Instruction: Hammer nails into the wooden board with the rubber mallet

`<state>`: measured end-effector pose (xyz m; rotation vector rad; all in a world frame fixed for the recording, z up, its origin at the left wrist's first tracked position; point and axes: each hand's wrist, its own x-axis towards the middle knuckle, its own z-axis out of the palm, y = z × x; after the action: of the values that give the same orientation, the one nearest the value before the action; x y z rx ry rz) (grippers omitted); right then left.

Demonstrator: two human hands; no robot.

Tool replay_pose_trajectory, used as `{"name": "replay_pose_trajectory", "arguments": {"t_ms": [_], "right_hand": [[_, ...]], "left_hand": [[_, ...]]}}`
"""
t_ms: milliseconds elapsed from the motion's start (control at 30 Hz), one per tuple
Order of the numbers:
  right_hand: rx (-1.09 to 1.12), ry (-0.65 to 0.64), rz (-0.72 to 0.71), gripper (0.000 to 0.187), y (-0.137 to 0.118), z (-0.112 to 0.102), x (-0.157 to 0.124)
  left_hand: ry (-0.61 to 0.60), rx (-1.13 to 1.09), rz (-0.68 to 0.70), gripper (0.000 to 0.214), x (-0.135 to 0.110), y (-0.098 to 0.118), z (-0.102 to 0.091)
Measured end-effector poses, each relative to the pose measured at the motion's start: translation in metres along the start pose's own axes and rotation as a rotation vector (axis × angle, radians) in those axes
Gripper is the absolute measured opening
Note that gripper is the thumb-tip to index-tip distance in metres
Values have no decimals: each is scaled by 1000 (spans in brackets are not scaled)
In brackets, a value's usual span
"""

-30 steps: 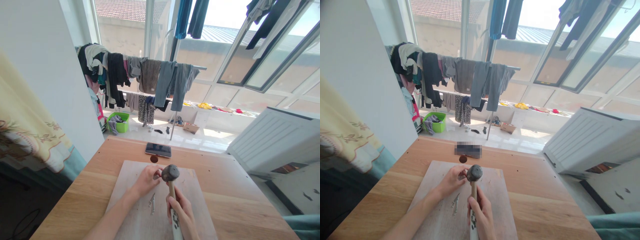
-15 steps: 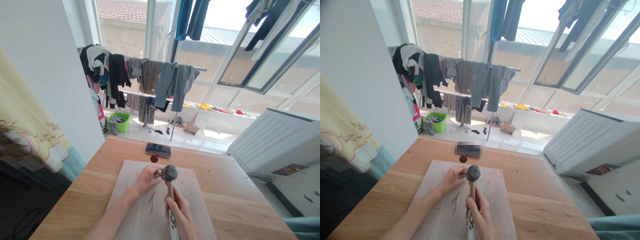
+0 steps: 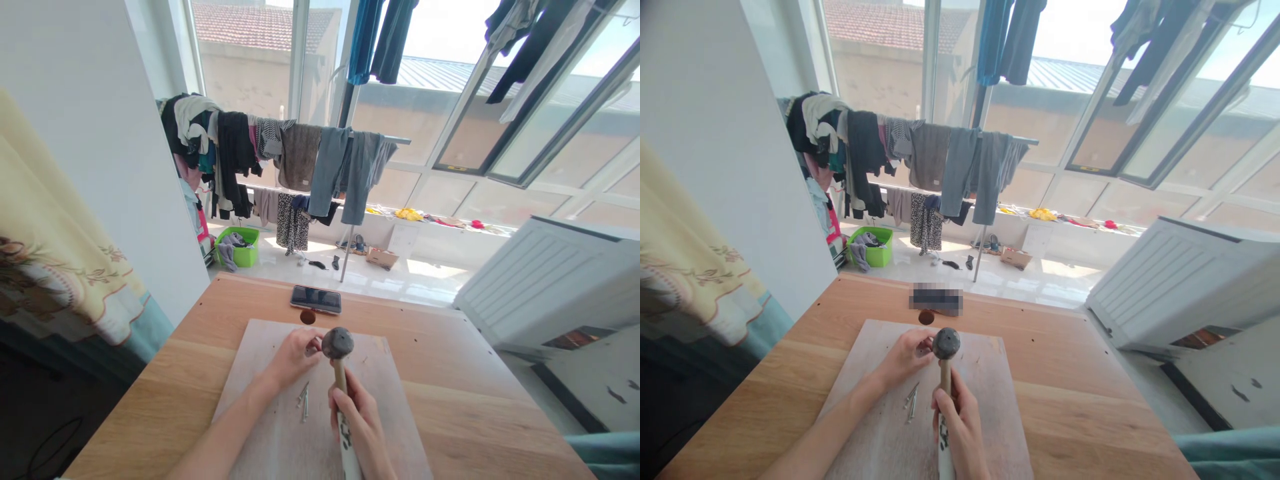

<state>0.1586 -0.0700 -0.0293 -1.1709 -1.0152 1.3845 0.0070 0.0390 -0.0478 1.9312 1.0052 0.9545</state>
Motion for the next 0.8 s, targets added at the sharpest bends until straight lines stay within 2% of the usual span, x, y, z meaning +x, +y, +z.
{"name": "replay_pose_trajectory", "arguments": {"t_ms": [100, 333, 467, 533, 600, 733, 800], "right_hand": [[23, -4, 7, 60, 0, 1, 0], [-33, 24, -26, 42, -4, 0, 0], [-39, 37, -45, 43, -5, -6, -2], [-29, 26, -36, 48, -4, -13, -5], [-10, -9, 8, 52, -1, -22, -9], [-75, -76, 227, 58, 11, -42, -28], [-157, -37, 295, 62, 20, -49, -40]], "left_hand": [[-1, 17, 0, 35, 0, -1, 1], [-24, -5, 6, 37, 2, 1, 1], [-30, 212, 47, 28, -8, 9, -15], [-81, 373, 100, 22, -21, 15, -27], [-184, 500, 189, 20, -37, 24, -37], [-361, 597, 391, 31, -66, 42, -44], [-405, 633, 441, 30, -72, 50, -43]]}}
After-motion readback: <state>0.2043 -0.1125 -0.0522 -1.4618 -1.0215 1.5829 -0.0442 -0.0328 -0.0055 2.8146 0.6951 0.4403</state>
